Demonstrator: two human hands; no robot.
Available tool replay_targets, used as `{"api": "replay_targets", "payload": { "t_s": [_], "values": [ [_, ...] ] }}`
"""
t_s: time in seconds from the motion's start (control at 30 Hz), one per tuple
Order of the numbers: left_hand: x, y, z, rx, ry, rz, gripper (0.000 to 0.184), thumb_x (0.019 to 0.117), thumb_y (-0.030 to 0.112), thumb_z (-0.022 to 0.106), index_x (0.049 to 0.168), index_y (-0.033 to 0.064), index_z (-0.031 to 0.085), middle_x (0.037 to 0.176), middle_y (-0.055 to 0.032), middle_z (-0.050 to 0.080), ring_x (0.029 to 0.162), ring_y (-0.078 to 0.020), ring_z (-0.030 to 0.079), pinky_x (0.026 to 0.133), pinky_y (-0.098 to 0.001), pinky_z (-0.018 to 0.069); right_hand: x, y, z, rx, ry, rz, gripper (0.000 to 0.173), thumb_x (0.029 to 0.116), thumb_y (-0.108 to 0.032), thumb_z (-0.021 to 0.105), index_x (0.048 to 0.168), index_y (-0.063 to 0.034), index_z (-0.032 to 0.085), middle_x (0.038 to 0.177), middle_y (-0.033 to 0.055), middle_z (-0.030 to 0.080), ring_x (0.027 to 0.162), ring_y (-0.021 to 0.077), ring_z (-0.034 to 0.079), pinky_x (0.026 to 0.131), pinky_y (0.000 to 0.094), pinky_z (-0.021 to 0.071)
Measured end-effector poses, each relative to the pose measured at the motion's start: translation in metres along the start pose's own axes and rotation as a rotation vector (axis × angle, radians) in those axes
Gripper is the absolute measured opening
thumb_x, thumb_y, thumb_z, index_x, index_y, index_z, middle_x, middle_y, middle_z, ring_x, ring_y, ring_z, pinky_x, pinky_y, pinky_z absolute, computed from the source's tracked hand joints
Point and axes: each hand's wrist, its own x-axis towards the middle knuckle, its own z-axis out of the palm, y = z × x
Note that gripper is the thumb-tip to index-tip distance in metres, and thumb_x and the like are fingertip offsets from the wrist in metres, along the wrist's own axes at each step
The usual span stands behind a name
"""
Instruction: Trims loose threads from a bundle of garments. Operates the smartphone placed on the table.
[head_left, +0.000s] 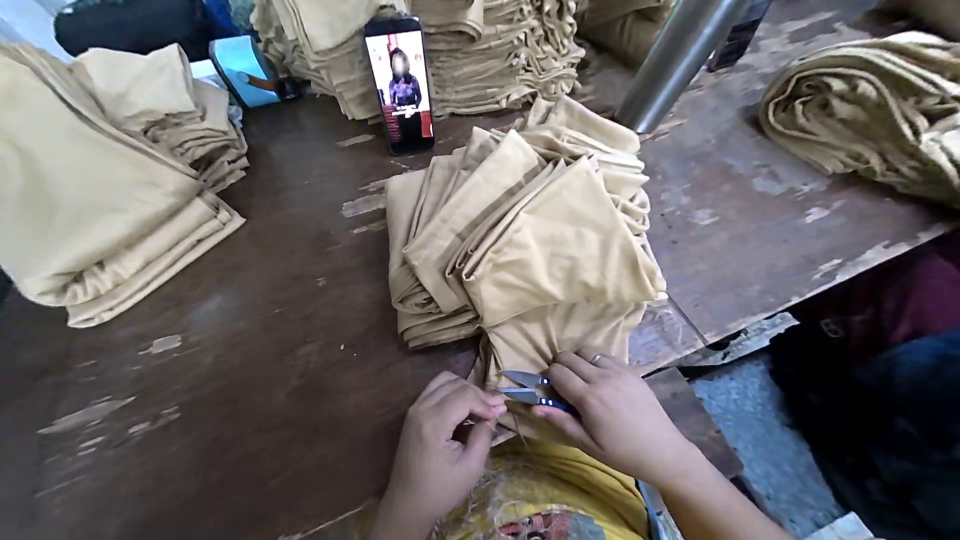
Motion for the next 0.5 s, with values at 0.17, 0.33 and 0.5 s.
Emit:
{"api": "replay_targets", "payload": {
  "t_s": [0.17, 0.33, 0.5],
  "values": [
    [0.001, -0.001, -0.007, -0.076, -0.127, 0.080, 0.006, 0.0921, 0.013, 0.071, 0.088, 0.0109, 0.067, 0.091, 0.0032, 0.075, 0.095, -0.0055, 0.068, 0.090, -0.0199, 0.0542, 0.000, -0.003, 0.002, 0.012, -0.001, 0.038, 0.055, 0.1043, -0.053, 0.039, 0.082, -0.0113, 0.068, 0.086, 0.0076, 0.069, 0.081, 0.0295, 0.068, 0.064, 0.0458, 0.0544],
    [0.002, 0.003, -0.014, -0.189, -0.132, 0.029, 0.053, 0.0898, 0.061, 0.068, 0.100, 0.0097, 0.069, 0.082, 0.0033, 0.066, 0.075, 0.0009, 0.063, 0.068, -0.0158, 0.0536, -0.005, 0.009, -0.007, 0.289, 0.006, 0.058, 0.058, 0.1042, -0.058, 0.043, 0.085, -0.0067, 0.060, 0.078, 0.0087, 0.059, 0.071, 0.0228, 0.060, 0.065, 0.0411, 0.0510],
    [0.009, 0.000, 0.007, 0.213, -0.081, -0.116, 0.034, 0.0879, 0.016, 0.075, 0.120, 0.0046, 0.074, 0.118, -0.0107, 0.073, 0.106, -0.0122, 0.070, 0.090, -0.0232, 0.0562, -0.011, 0.019, -0.010, 0.423, 0.060, 0.069, 0.021, 0.0901, -0.026, 0.062, 0.086, -0.0055, 0.058, 0.073, 0.0047, 0.053, 0.066, 0.0132, 0.052, 0.061, 0.0282, 0.0457]
  ]
}}
